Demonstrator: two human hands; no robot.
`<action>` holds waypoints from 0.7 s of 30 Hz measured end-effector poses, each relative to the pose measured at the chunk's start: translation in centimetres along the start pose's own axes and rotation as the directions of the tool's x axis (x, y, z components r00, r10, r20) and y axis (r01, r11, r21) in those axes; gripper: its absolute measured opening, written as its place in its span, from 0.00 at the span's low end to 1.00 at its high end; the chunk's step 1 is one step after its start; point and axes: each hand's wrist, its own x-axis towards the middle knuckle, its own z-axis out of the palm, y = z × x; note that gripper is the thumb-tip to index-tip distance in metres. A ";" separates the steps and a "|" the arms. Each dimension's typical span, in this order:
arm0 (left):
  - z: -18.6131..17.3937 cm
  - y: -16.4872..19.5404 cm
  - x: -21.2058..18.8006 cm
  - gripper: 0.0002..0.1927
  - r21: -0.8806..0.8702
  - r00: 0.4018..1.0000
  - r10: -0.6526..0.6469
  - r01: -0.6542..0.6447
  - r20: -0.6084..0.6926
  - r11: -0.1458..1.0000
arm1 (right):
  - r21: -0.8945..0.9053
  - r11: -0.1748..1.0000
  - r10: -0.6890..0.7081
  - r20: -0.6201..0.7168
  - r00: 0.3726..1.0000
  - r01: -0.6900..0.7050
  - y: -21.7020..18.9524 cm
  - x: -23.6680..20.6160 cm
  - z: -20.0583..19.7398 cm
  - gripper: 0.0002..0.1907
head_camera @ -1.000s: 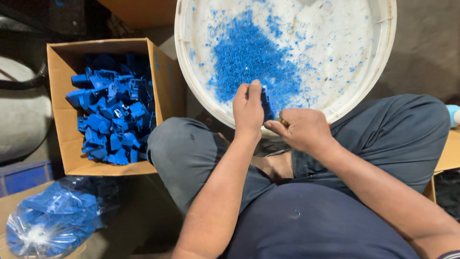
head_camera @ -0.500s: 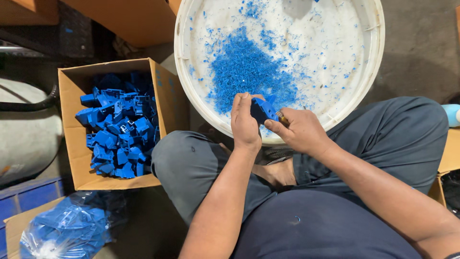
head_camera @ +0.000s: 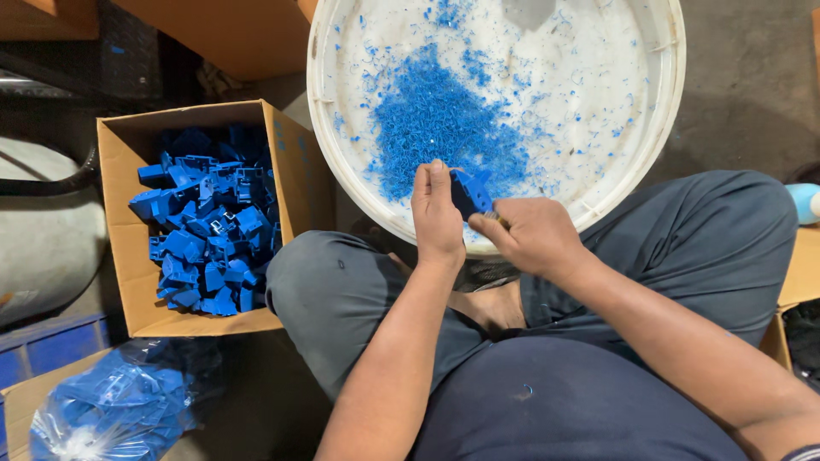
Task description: The person uses a tool to scrape excess material off blue plastic parts over a bucket, placing the finished parts into a box.
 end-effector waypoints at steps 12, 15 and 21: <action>1.7 2.3 -0.7 0.12 -0.162 0.979 -0.188 0.199 0.084 0.966 | 0.505 0.858 -0.002 -0.179 0.984 0.094 2.7 2.2 -1.8 0.13; 1.7 2.3 -0.6 0.12 -0.114 0.981 -0.178 0.186 0.079 0.976 | 0.489 0.871 0.017 -0.138 0.990 0.053 2.8 2.6 -1.5 0.14; 1.6 1.5 -0.5 0.12 -0.095 0.989 -0.113 0.122 0.098 0.988 | 0.487 0.872 0.007 -0.119 0.993 0.052 2.6 2.5 -1.0 0.14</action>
